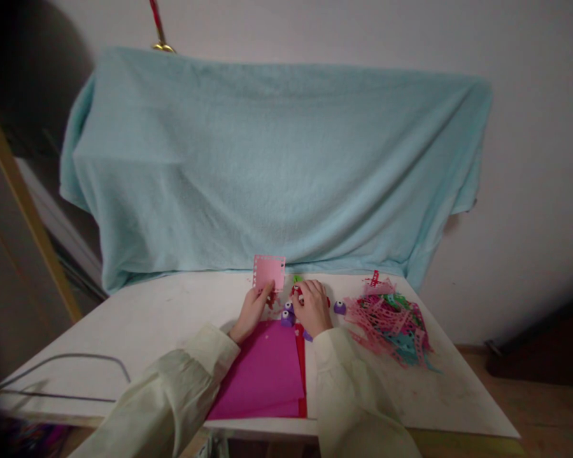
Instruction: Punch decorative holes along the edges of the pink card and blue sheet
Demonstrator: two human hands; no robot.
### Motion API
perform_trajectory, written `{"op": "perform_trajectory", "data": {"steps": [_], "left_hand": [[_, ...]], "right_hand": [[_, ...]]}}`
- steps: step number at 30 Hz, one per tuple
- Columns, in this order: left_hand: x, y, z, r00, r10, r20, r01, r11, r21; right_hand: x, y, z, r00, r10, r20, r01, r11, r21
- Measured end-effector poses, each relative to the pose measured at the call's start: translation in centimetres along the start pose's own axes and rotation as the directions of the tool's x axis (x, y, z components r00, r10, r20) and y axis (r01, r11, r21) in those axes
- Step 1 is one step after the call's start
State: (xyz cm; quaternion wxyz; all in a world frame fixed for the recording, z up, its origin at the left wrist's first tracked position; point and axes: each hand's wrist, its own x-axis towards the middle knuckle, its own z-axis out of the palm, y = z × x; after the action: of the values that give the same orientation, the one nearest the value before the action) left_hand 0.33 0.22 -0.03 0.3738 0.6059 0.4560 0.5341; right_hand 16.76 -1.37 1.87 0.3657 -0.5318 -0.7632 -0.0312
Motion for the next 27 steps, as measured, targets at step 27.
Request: {"op": "perform_trajectory", "data": {"steps": [27], "left_hand": [[0.0,-0.4,0.1,1.000,0.027,-0.006,-0.027,0.999,0.030]], "right_hand": [[-0.7,0.4,-0.3,0.972,-0.070,0.223,0.057,0.996,0.064]]}}
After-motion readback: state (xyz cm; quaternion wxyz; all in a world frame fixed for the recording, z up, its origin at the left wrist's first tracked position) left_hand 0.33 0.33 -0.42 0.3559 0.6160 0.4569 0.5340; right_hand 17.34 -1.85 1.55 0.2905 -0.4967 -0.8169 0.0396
